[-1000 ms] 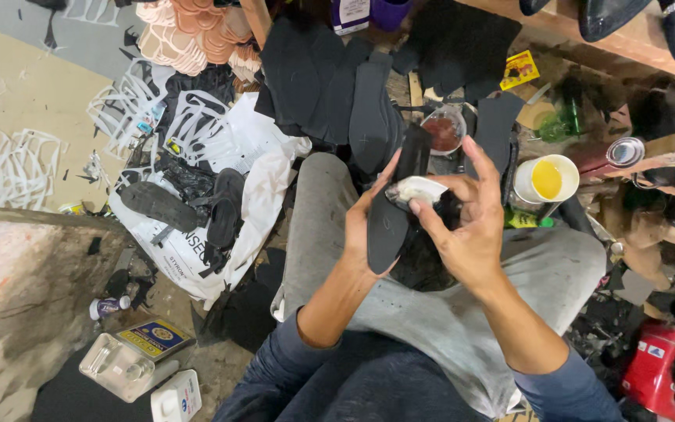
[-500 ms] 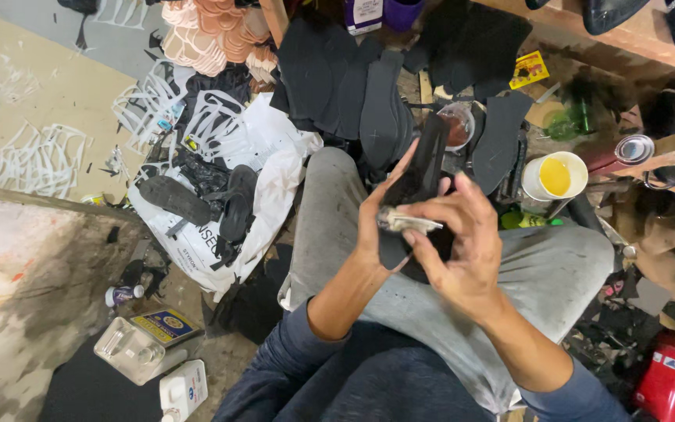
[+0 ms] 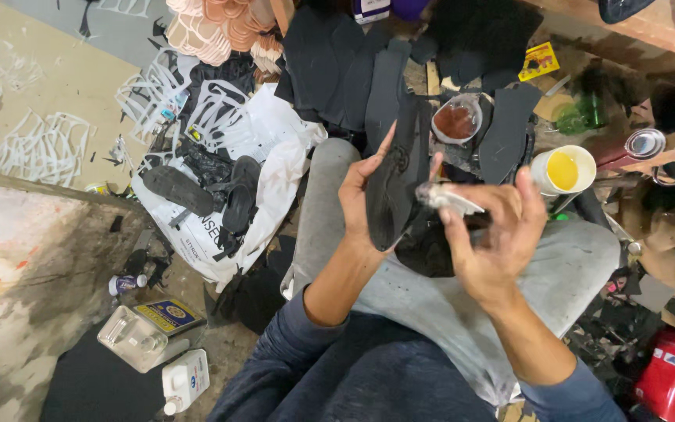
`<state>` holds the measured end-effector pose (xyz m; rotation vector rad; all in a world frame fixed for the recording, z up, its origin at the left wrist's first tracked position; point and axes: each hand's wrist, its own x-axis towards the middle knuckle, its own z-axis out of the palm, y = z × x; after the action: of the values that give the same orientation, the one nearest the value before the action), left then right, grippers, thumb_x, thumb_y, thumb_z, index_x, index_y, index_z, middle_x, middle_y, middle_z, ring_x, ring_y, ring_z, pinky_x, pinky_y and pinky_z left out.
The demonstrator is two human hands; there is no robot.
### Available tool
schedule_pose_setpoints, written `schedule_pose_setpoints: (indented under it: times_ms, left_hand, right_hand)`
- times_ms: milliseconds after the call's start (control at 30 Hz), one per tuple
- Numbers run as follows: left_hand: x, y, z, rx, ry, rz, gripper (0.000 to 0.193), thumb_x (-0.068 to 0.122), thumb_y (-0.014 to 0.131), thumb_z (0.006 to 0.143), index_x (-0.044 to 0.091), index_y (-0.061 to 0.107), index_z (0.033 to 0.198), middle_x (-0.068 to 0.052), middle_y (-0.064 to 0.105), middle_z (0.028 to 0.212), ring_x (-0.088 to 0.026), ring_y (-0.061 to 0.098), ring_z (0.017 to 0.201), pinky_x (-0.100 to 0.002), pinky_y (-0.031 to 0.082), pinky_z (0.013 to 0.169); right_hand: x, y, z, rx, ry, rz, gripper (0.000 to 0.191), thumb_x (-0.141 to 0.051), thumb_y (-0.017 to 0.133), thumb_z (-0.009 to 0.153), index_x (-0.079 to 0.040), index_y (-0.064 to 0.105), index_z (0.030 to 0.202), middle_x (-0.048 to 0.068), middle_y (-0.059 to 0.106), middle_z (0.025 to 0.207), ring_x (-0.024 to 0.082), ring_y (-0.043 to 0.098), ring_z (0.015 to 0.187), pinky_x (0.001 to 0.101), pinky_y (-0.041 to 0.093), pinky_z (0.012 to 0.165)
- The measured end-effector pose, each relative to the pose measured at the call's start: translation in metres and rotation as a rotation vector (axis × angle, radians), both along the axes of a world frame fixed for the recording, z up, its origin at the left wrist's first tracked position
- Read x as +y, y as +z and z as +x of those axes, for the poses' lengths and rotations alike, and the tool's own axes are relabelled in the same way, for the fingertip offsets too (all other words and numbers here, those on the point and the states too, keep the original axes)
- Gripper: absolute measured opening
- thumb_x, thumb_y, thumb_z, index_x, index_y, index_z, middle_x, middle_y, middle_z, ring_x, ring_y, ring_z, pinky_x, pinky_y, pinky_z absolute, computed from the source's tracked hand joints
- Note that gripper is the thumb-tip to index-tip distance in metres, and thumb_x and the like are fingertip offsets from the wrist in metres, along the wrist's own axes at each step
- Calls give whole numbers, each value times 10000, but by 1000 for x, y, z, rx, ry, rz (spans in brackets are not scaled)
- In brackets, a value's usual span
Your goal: The person repeatedly picks up black shoe insoles, applies a dark liquid from a small container using a folded cloth, and places the treated insoles on a nearby wooden shelf. The person handles the insoles one at a time, turning them over to coat different areas.
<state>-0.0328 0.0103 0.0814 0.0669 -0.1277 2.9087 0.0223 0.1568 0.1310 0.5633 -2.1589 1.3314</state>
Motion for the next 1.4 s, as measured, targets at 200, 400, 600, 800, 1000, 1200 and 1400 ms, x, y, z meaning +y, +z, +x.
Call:
schedule_pose_setpoints:
  times_ms: [200, 400, 600, 800, 1000, 1200, 1400]
  left_hand:
    - [-2, 4, -9, 48, 37, 86, 711, 168, 389, 976, 19, 263, 1660, -260, 395, 1601, -427, 446, 1443, -496, 357, 1274]
    - [-8, 11, 1, 101, -62, -48, 716, 181, 400, 988, 47, 239, 1673, -232, 409, 1607, -416, 454, 1441, -475, 379, 1235]
    - [-3, 26, 20, 88, -158, -118, 744, 156, 401, 993, 14, 210, 1697, -213, 430, 1596, -300, 508, 1430, -400, 396, 1253]
    - [-17, 29, 16, 90, -124, -188, 755, 124, 398, 980, -19, 206, 1696, -223, 416, 1617, -287, 522, 1411, -383, 390, 1238]
    - [-2, 29, 31, 83, -274, -171, 749, 91, 392, 949, -36, 227, 1669, -217, 408, 1619, -298, 517, 1412, -396, 382, 1234]
    - [-3, -3, 17, -132, -189, -400, 696, 92, 390, 901, -41, 339, 1582, -181, 452, 1591, -299, 534, 1380, -416, 403, 1194]
    - [5, -63, -15, -341, -343, -226, 536, 172, 443, 965, -43, 508, 1452, -241, 543, 1428, -366, 569, 1272, -472, 456, 1138]
  right_hand:
    - [-15, -7, 23, 104, 49, 81, 937, 46, 778, 865, -100, 201, 1588, 141, 745, 1064, 234, 704, 952, 419, 412, 1009]
    - [-7, -9, 21, 77, 142, 46, 934, 30, 786, 902, -102, 175, 1597, 122, 749, 1106, 226, 705, 975, 373, 411, 1018]
    - [6, 0, -26, -17, -112, 20, 810, 51, 787, 1032, -67, 221, 1599, 111, 753, 1160, 207, 721, 1042, 323, 531, 994]
    - [-8, 4, 4, 152, 171, 128, 912, 38, 796, 854, -90, 223, 1551, 108, 750, 1078, 232, 719, 976, 434, 426, 997]
    - [42, -2, -70, -64, -130, -15, 828, 64, 772, 1010, -40, 227, 1624, 112, 754, 1152, 228, 726, 1047, 313, 523, 1044]
    - [31, -13, -28, 18, 44, 148, 800, 25, 794, 821, -36, 360, 1491, 93, 769, 1074, 234, 717, 1039, 386, 373, 1078]
    - [93, -66, -22, -268, -106, -232, 845, 28, 789, 859, -19, 321, 1561, 79, 736, 1097, 184, 681, 1050, 371, 414, 1136]
